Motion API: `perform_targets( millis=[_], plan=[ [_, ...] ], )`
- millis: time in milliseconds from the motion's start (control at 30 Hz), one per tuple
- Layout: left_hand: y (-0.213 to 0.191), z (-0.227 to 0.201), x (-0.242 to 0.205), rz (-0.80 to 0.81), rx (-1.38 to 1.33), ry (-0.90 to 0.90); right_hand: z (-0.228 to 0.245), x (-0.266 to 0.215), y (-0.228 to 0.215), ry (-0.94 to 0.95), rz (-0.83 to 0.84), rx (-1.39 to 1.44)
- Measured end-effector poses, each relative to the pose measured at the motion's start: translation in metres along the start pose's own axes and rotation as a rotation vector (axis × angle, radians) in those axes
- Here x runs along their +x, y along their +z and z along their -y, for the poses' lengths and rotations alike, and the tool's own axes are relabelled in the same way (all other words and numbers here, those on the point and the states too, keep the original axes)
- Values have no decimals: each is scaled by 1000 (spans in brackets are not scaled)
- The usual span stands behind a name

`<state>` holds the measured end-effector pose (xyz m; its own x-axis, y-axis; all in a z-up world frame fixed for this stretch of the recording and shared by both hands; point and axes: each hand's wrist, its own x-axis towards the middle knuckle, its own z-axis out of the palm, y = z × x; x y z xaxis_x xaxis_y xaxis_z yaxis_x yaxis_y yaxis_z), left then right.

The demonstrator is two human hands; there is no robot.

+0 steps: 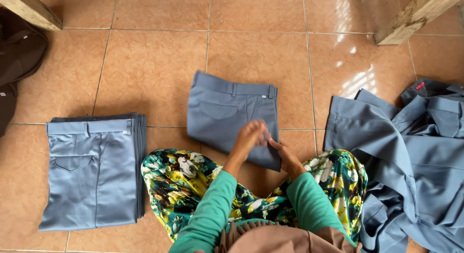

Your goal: Folding trousers and stacking them neatly on the floor in a factory setting.

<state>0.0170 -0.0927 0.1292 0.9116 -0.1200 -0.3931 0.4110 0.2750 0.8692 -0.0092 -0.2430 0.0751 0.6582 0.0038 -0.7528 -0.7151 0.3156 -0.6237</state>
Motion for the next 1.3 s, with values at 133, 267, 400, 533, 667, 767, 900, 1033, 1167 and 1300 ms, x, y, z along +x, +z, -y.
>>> perform_targets(
  millis=[133,267,400,533,667,767,900,1033,1167,1300],
  plan=[
    [-7,93,-37,329,376,-291,-1,12,-18,4,84,18],
    [-9,174,-28,112,-240,-622,0,10,-21,12,168,74],
    [-32,107,-1,-130,-899,-409,4,30,-34,-9,200,318],
    [-73,80,-6,-284,-1196,-174,12,29,-49,-5,80,276],
    [-96,21,-44,-684,-829,262,-21,72,-81,-129,-53,-63],
    [-106,31,-30,-1008,-202,420,-9,47,-62,-232,-189,-399],
    [-76,65,-6,-811,919,737,-25,68,-58,-1048,-555,-1031],
    [-24,92,7,-396,1263,589,-16,47,-1,-1152,-566,-1304],
    [-36,82,17,-210,1484,457,-20,61,10,-1018,-410,-1488],
    [-78,55,43,-338,1633,437,-19,70,4,-943,-457,-1554]
  ],
)
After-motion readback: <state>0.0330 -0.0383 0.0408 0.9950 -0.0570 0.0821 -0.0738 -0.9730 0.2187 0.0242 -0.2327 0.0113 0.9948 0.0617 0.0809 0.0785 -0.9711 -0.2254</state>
